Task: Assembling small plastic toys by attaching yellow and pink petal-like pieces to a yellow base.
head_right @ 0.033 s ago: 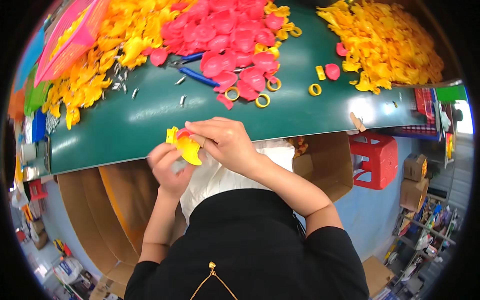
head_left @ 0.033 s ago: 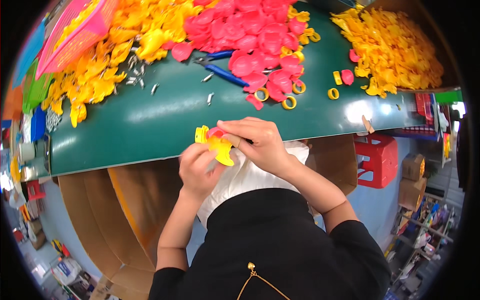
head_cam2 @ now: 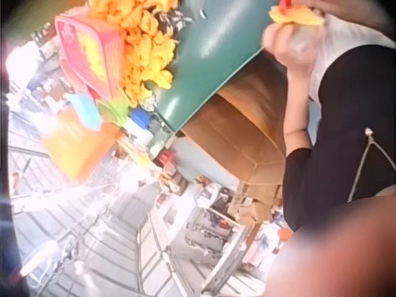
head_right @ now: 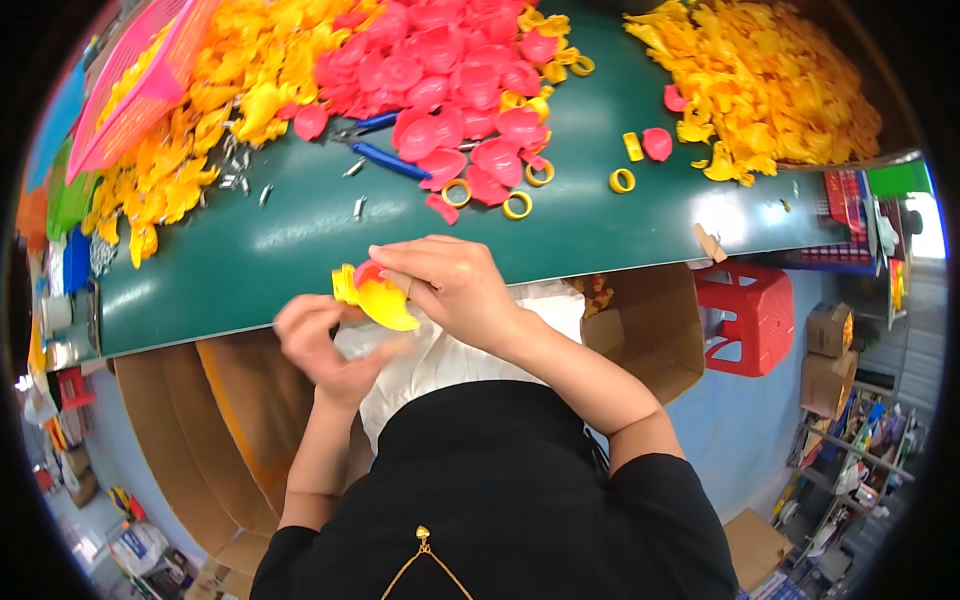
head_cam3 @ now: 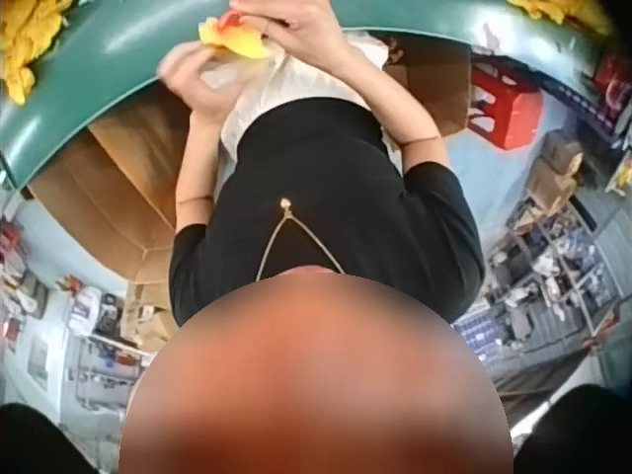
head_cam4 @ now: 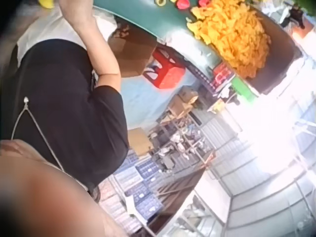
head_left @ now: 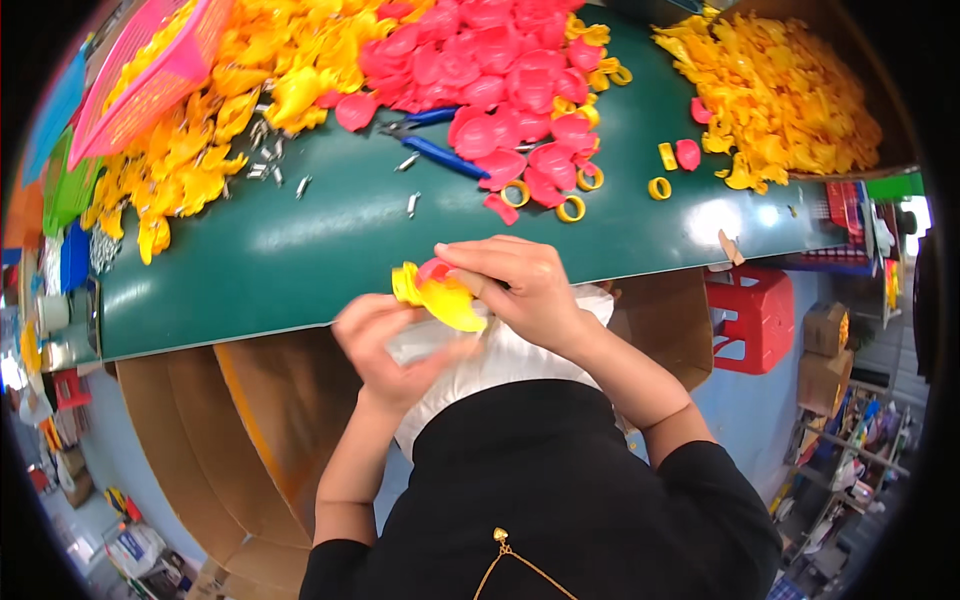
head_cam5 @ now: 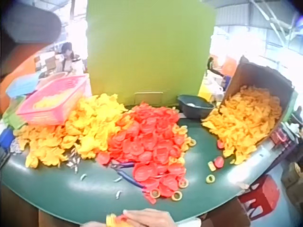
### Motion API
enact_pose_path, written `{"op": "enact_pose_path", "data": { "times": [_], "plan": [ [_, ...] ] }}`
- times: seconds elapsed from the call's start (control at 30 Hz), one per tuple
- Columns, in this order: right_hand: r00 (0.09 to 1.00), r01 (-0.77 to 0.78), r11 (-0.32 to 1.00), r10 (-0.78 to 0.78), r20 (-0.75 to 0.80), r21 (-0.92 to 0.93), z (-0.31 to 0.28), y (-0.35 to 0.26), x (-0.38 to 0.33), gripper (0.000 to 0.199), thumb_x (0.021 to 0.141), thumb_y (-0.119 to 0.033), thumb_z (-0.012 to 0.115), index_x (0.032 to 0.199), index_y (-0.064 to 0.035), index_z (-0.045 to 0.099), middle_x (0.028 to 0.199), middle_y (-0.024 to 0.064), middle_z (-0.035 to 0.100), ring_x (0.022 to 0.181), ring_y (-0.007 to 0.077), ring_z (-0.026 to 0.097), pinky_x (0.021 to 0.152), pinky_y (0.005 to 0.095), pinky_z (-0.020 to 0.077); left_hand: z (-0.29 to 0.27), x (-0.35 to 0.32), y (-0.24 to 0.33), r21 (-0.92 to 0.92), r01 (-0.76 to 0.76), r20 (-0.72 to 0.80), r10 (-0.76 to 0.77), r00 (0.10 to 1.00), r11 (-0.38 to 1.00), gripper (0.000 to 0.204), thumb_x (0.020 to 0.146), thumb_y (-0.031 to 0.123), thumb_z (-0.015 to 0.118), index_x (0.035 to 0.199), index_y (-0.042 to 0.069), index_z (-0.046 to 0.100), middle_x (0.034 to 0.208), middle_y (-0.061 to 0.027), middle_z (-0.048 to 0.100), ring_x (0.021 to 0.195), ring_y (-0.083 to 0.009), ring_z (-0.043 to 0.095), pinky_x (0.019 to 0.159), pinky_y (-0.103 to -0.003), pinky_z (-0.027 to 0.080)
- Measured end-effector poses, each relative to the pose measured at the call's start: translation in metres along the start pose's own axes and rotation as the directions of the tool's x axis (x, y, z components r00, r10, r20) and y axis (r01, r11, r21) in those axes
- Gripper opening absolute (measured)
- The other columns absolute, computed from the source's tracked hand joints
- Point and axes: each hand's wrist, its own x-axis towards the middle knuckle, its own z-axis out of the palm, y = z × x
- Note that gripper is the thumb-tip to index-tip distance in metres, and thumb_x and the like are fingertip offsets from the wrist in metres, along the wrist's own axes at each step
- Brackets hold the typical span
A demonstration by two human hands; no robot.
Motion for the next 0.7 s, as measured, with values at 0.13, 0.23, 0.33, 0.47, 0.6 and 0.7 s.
{"op": "enact_pose_path", "data": {
  "times": [0.13, 0.23, 0.33, 0.47, 0.6, 0.7],
  "plan": [
    [0.991, 0.093, 0.995, -0.095, 0.093, 0.018, -0.044, -0.005, -0.003, 0.029, 0.078, 0.001, 0.069, 0.107, -0.0033, 0.071, 0.098, 0.0116, 0.071, 0.084, 0.0272, 0.069, 0.074, 0.0343, 0.0546, -0.008, 0.033, 0.019, -0.565, 0.808, 0.659, -0.496, 0.565, 0.170, 0.099, 0.083, 0.080, 0.033, 0.139, -0.001, 0.034, 0.123, -0.0149, 0.054, 0.077, -0.0200, 0.061, 0.069, -0.032, 0.052],
    [0.964, 0.106, 0.983, -0.138, 0.229, 0.148, -0.050, -0.009, -0.004, 0.029, 0.077, 0.000, 0.071, 0.106, -0.0051, 0.071, 0.098, 0.0102, 0.071, 0.086, 0.0272, 0.068, 0.075, 0.0348, 0.0550, 0.003, 0.027, 0.008, -0.298, 0.925, 0.935, -0.266, 0.233, -0.237, 0.061, 0.102, 0.048, 0.035, 0.139, 0.000, 0.036, 0.116, -0.0132, 0.059, 0.083, -0.0230, 0.065, 0.072, -0.033, 0.054],
    [0.984, -0.122, 0.988, 0.107, 0.140, 0.097, -0.080, 0.002, 0.001, 0.020, 0.083, -0.007, 0.070, 0.103, -0.0038, 0.072, 0.095, 0.0088, 0.072, 0.087, 0.0208, 0.068, 0.077, 0.0318, 0.0532, 0.020, 0.022, 0.006, -0.375, 0.842, 0.927, -0.155, 0.341, -0.387, 0.053, 0.101, 0.036, 0.045, 0.139, 0.000, 0.036, 0.117, -0.0145, 0.059, 0.087, -0.0251, 0.065, 0.075, -0.033, 0.055],
    [0.910, -0.387, 0.911, 0.353, -0.215, -0.142, -0.123, 0.043, 0.027, 0.022, 0.085, -0.011, 0.068, 0.107, -0.0059, 0.070, 0.100, 0.0066, 0.066, 0.095, 0.0198, 0.063, 0.082, 0.0308, 0.0487, 0.032, 0.032, 0.011, -0.473, 0.788, 0.881, -0.229, 0.414, -0.394, 0.052, 0.101, 0.031, 0.048, 0.140, 0.000, 0.034, 0.124, -0.0185, 0.056, 0.100, -0.0317, 0.065, 0.080, -0.035, 0.055],
    [0.998, -0.058, 0.867, 0.031, -0.063, -0.495, -0.117, 0.077, 0.052, 0.022, 0.079, -0.011, 0.070, 0.101, -0.0079, 0.068, 0.104, 0.0066, 0.060, 0.108, 0.0277, 0.054, 0.092, 0.0368, 0.0430, 0.037, 0.037, 0.011, -0.520, 0.761, 0.851, -0.308, 0.424, -0.389, 0.052, 0.100, 0.028, 0.050, 0.139, 0.000, 0.032, 0.128, -0.0229, 0.053, 0.105, -0.0372, 0.063, 0.081, -0.037, 0.057],
    [0.994, -0.106, 0.866, 0.112, -0.018, -0.489, -0.136, 0.094, 0.060, 0.017, 0.078, -0.010, 0.070, 0.093, -0.0064, 0.066, 0.104, 0.0071, 0.061, 0.104, 0.0277, 0.055, 0.090, 0.0366, 0.0441, 0.033, 0.037, 0.008, -0.537, 0.749, 0.838, -0.348, 0.420, -0.389, 0.052, 0.097, 0.026, 0.053, 0.138, 0.001, 0.033, 0.128, -0.0227, 0.053, 0.103, -0.0377, 0.064, 0.082, -0.038, 0.057]
  ]
}}
